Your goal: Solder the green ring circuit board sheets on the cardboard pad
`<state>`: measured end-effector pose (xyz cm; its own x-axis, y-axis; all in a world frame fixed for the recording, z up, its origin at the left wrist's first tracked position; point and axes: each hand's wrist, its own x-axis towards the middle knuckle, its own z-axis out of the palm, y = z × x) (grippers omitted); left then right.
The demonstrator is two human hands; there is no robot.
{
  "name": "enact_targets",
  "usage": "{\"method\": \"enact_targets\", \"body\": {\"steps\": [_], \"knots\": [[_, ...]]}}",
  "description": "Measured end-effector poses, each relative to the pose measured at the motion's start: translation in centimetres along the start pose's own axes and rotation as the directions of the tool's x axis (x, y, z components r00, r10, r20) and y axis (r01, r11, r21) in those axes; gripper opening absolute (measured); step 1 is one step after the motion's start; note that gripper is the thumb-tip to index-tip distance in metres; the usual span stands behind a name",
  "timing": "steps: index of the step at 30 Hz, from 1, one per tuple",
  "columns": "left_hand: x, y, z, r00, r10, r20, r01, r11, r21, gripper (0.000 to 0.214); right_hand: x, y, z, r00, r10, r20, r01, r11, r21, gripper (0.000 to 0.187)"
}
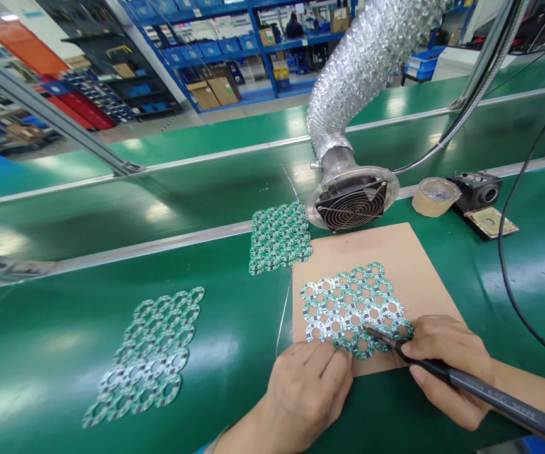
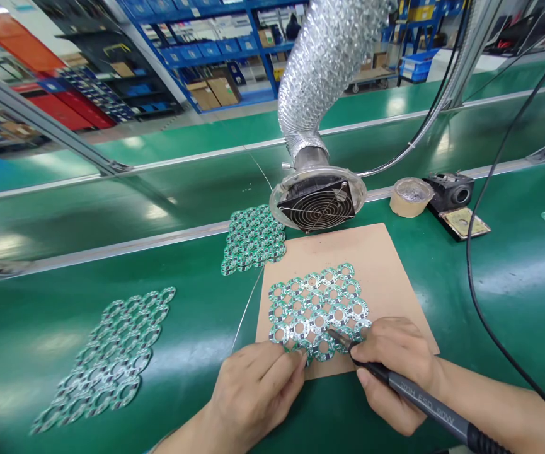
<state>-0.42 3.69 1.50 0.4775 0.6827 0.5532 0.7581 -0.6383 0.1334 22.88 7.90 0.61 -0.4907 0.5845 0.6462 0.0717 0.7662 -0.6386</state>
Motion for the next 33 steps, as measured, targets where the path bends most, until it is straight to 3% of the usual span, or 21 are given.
{"method": "enact_targets", "body": {"steps": [9, 20, 33], "knots": [[0.1, 0.1, 0.3, 0.999, 0.002, 0.047, -0.002, 1.000, 0.007, 0.021, -0.1, -0.2, -0.2, 1.000, -0.009, 0.022, 0.010, 0.999, -0.043, 0.027], [-0.2, -0.7, -0.8, 0.996, -0.087, 0.000, 0.086, 0.994, -0.065, 0.019, 0.6, -0.7, -0.3, 1.000, -0.010, 0.006, 0.010, 1.000, -0.024, 0.031], [-0.1, -0.8, -0.9, 0.995, -0.090, -0.033, 0.088, 0.994, -0.060, 0.021, 0.2, -0.4, -0.5, 0.999, 0.030, 0.025, -0.028, 0.998, -0.058, 0.025]]}}
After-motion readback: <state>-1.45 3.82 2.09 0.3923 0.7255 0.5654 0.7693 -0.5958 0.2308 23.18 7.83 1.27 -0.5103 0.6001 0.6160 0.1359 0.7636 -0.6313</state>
